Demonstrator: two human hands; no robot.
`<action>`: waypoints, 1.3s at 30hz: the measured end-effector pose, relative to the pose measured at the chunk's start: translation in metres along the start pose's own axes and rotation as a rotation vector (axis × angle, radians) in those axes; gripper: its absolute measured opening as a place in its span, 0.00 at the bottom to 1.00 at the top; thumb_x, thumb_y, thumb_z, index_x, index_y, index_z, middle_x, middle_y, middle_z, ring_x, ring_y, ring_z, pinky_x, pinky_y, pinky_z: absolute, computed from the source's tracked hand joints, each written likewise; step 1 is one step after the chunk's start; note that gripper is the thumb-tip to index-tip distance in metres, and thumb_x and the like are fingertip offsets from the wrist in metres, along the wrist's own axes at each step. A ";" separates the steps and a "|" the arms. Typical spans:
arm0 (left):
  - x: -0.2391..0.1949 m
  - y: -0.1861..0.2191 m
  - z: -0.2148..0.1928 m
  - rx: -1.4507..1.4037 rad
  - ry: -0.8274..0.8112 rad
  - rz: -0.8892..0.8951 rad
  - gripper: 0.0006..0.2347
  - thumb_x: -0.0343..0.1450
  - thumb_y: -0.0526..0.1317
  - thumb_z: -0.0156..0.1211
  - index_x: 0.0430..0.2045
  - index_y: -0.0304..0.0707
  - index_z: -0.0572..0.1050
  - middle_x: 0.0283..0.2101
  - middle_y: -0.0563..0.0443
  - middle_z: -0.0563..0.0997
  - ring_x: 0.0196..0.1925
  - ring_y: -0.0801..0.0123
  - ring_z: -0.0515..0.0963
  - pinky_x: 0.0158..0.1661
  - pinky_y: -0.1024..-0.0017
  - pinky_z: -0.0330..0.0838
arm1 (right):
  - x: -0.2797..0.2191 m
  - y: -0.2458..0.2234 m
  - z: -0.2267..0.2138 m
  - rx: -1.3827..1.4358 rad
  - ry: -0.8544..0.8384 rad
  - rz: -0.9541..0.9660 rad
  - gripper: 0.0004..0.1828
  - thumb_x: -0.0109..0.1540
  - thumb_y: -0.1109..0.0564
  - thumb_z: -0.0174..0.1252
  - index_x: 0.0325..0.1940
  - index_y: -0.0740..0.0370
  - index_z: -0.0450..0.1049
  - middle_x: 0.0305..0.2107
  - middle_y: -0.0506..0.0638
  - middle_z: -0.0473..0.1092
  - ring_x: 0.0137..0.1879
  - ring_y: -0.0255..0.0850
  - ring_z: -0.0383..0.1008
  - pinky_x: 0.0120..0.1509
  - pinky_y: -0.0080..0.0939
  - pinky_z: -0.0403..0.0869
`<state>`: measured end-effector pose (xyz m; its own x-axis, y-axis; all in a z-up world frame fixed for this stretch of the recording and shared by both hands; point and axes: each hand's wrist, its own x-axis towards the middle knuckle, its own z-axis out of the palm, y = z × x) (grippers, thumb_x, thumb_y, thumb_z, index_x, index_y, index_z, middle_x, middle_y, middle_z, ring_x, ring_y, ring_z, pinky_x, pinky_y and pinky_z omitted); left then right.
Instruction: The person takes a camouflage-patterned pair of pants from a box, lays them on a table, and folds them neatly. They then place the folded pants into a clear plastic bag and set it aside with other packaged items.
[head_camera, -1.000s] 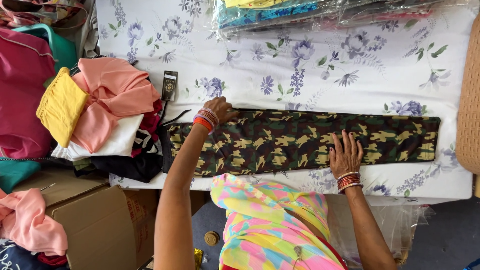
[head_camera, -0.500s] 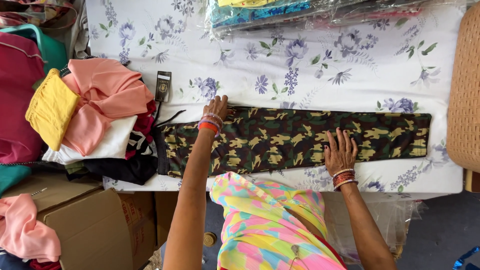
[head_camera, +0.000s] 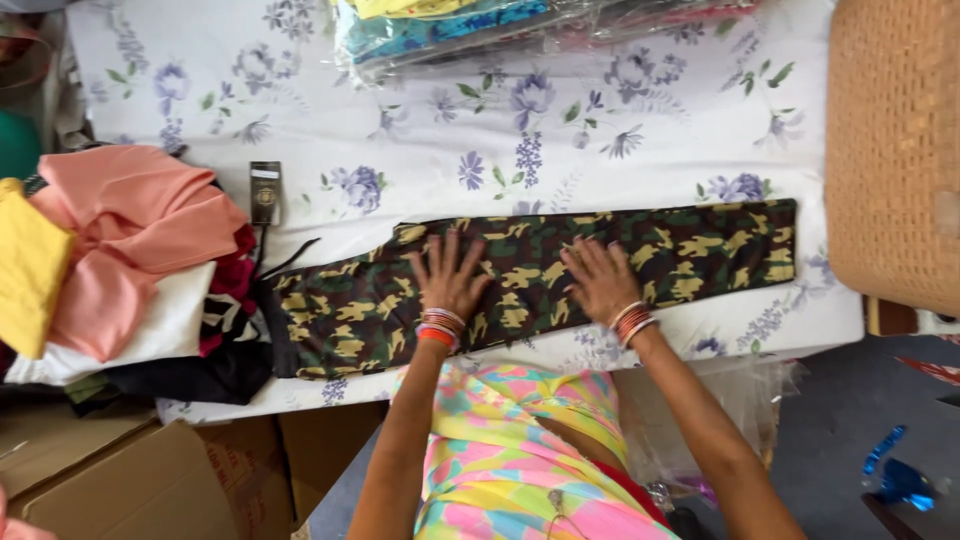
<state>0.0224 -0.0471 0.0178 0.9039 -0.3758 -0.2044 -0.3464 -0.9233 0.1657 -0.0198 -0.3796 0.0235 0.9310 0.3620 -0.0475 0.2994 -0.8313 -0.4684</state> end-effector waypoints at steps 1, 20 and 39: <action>0.001 -0.012 0.003 0.025 -0.005 -0.158 0.31 0.74 0.64 0.42 0.73 0.65 0.49 0.79 0.47 0.43 0.79 0.47 0.39 0.69 0.33 0.28 | -0.003 0.022 -0.012 -0.198 -0.091 0.133 0.39 0.67 0.39 0.46 0.79 0.54 0.51 0.76 0.58 0.47 0.80 0.53 0.45 0.81 0.66 0.44; -0.092 -0.098 -0.013 -0.224 0.587 -0.715 0.23 0.77 0.47 0.57 0.70 0.54 0.63 0.79 0.54 0.58 0.80 0.57 0.56 0.78 0.52 0.49 | -0.103 0.134 -0.091 -0.071 0.369 0.851 0.40 0.73 0.45 0.51 0.87 0.57 0.47 0.79 0.63 0.48 0.83 0.62 0.47 0.85 0.69 0.50; -0.222 -0.191 0.051 -1.836 0.949 -1.578 0.20 0.65 0.40 0.68 0.50 0.34 0.70 0.47 0.43 0.76 0.43 0.60 0.77 0.37 0.57 0.73 | -0.178 0.316 0.007 0.420 0.821 1.004 0.27 0.62 0.59 0.77 0.53 0.66 0.64 0.50 0.57 0.70 0.51 0.45 0.75 0.59 0.45 0.77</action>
<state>-0.1247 0.2084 -0.0175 0.1839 0.6565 -0.7316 0.2557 0.6867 0.6805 -0.0928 -0.7040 -0.1222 0.6073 -0.7923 -0.0589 -0.5225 -0.3425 -0.7809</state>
